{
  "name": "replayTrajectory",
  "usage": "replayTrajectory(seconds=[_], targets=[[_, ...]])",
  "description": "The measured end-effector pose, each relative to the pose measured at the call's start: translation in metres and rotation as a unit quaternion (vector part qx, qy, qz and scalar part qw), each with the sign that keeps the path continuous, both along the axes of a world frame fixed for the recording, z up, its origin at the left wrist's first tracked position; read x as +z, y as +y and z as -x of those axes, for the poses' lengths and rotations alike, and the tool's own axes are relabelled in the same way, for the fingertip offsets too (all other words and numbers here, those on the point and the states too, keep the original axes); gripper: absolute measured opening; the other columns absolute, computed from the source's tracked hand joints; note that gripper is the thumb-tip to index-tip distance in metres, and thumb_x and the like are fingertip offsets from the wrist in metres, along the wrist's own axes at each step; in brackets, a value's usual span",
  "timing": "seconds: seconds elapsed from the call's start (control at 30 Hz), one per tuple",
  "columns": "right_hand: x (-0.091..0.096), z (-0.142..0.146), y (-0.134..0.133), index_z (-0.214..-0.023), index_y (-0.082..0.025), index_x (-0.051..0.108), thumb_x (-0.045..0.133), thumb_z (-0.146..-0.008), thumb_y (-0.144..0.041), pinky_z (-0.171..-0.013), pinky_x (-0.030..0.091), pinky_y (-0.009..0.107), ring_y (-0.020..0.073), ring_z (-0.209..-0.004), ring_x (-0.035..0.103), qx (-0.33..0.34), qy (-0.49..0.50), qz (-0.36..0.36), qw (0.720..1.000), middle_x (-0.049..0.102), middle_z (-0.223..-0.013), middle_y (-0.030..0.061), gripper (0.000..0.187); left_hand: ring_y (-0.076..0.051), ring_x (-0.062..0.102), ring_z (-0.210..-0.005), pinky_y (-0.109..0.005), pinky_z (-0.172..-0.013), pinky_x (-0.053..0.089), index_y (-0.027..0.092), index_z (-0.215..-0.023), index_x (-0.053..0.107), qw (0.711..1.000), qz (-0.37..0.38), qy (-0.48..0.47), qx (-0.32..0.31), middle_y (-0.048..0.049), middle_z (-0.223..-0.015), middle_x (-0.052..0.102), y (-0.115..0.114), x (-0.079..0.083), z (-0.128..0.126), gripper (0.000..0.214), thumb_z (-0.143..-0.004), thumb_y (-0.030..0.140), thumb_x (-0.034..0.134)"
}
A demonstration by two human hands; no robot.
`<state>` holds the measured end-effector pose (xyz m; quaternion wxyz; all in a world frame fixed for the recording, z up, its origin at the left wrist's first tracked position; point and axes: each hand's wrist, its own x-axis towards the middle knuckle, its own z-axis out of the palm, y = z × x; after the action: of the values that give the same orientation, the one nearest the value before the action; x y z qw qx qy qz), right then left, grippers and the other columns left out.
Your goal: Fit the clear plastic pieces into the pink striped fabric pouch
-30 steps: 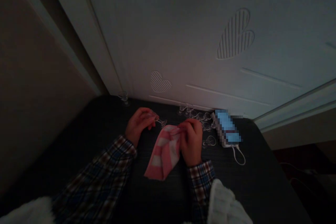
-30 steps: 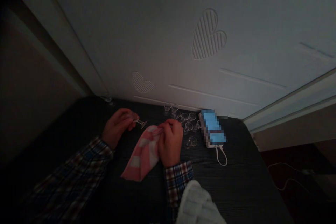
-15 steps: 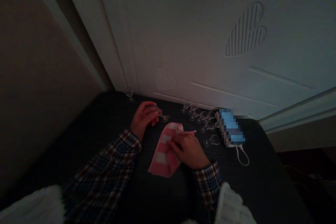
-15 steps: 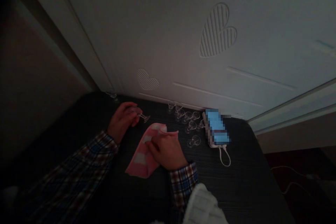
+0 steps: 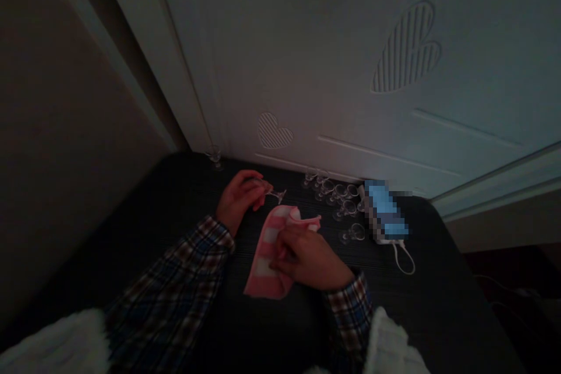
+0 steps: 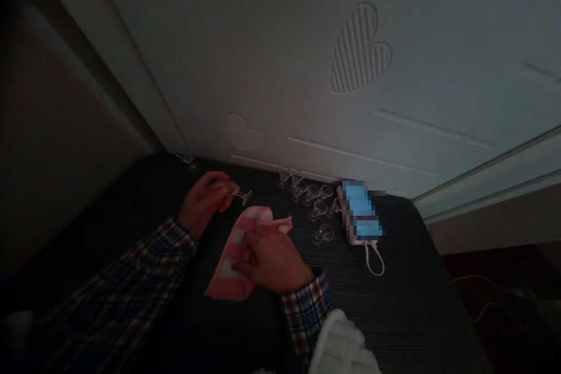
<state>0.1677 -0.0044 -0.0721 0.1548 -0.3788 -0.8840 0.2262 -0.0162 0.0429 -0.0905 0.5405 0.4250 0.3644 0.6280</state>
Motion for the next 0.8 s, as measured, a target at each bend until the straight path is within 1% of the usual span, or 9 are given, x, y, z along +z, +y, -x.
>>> replayTrajectory(seconds=[0.07,0.13,0.2,0.33,0.4,0.47,0.6,0.7,0.8], targets=[[0.001,0.004,0.0,-0.075,-0.019,0.054,0.062,-0.071,-0.027,-0.068,0.038,0.027,0.0158,-0.078,0.054,0.005,0.005,-0.007,1.0,0.06,-0.082,0.0013,0.012,-0.008,0.05,-0.05,-0.018,-0.042,0.035,0.018,-0.093,0.048,1.0,-0.003,-0.003,-0.007,-0.0038,-0.082,0.065,0.001,-0.001,0.001,0.029,-0.069,0.023,0.065],[0.004,0.008,0.0,-0.076,-0.019,0.053,0.055,-0.072,-0.016,-0.071,0.038,0.026,0.0149,-0.079,0.053,0.007,0.023,-0.016,1.0,0.059,-0.081,0.001,0.005,-0.007,0.049,-0.049,-0.018,-0.041,0.033,0.018,-0.091,0.048,1.0,-0.004,-0.003,-0.009,-0.0031,-0.081,0.065,0.001,-0.001,0.001,0.029,-0.069,0.022,0.066],[0.008,0.011,-0.001,-0.08,-0.019,0.053,0.048,-0.072,-0.008,-0.075,0.039,0.027,0.0143,-0.082,0.052,0.007,0.055,-0.027,0.998,0.058,-0.083,0.0011,0.014,-0.007,0.049,-0.049,-0.018,-0.043,0.034,0.018,-0.089,0.048,1.0,0.002,-0.003,-0.005,-0.0022,-0.08,0.065,0.001,-0.001,0.001,0.029,-0.067,0.021,0.066],[0.013,0.012,-0.001,-0.09,-0.02,0.054,0.043,-0.073,-0.006,-0.079,0.039,0.029,0.0158,-0.088,0.05,-0.018,0.128,-0.044,0.991,0.057,-0.089,0.0027,0.025,-0.007,0.05,-0.05,-0.019,-0.047,0.038,0.019,-0.089,0.048,1.0,0.011,-0.017,0.008,-0.0004,-0.079,0.064,0.001,-0.001,0.002,0.03,-0.065,0.022,0.066],[0.012,0.01,0.001,-0.096,-0.02,0.054,0.041,-0.075,-0.006,-0.081,0.039,0.03,0.0167,-0.091,0.049,-0.059,0.171,-0.048,0.982,0.056,-0.092,0.0039,0.029,-0.007,0.049,-0.05,-0.019,-0.046,0.037,0.019,-0.088,0.048,1.0,0.01,-0.022,0.013,0.0,-0.077,0.063,0.002,-0.003,0.003,0.028,-0.067,0.023,0.065],[0.007,0.008,0.005,-0.101,-0.02,0.052,0.04,-0.077,-0.006,-0.082,0.039,0.03,0.0165,-0.092,0.049,-0.121,0.221,-0.046,0.967,0.056,-0.096,0.0048,0.03,-0.007,0.05,-0.05,-0.019,-0.046,0.037,0.019,-0.087,0.048,0.999,0.012,-0.027,0.018,0.0001,-0.077,0.063,0.003,-0.004,0.004,0.026,-0.067,0.022,0.065],[-0.007,0.003,0.015,-0.099,-0.019,0.052,0.043,-0.081,-0.016,-0.078,0.041,0.028,0.0149,-0.088,0.052,-0.249,0.296,-0.021,0.922,0.056,-0.095,0.0045,0.02,-0.007,0.051,-0.053,-0.018,-0.047,0.038,0.019,-0.086,0.047,0.999,0.006,-0.045,0.005,-0.001,-0.081,0.064,0.001,-0.003,0.004,0.027,-0.066,0.019,0.065],[-0.016,0.001,0.019,-0.096,-0.019,0.052,0.045,-0.083,-0.029,-0.068,0.042,0.025,0.0138,-0.079,0.053,-0.304,0.323,0.012,0.896,0.057,-0.09,0.0035,0.018,-0.007,0.052,-0.054,-0.017,-0.046,0.037,0.019,-0.088,0.047,0.999,-0.009,-0.044,-0.021,-0.0021,-0.083,0.064,-0.001,-0.002,0.003,0.028,-0.067,0.017,0.066],[-0.021,0.0,0.021,-0.094,-0.018,0.052,0.042,-0.085,-0.035,-0.065,0.041,0.024,0.013,-0.074,0.054,-0.319,0.36,0.045,0.875,0.059,-0.085,0.0025,0.021,-0.009,0.055,-0.057,-0.017,-0.046,0.038,0.02,-0.089,0.047,0.999,-0.001,-0.025,-0.046,-0.0025,-0.086,0.065,-0.003,-0.002,0.003,0.029,-0.067,0.018,0.066]])
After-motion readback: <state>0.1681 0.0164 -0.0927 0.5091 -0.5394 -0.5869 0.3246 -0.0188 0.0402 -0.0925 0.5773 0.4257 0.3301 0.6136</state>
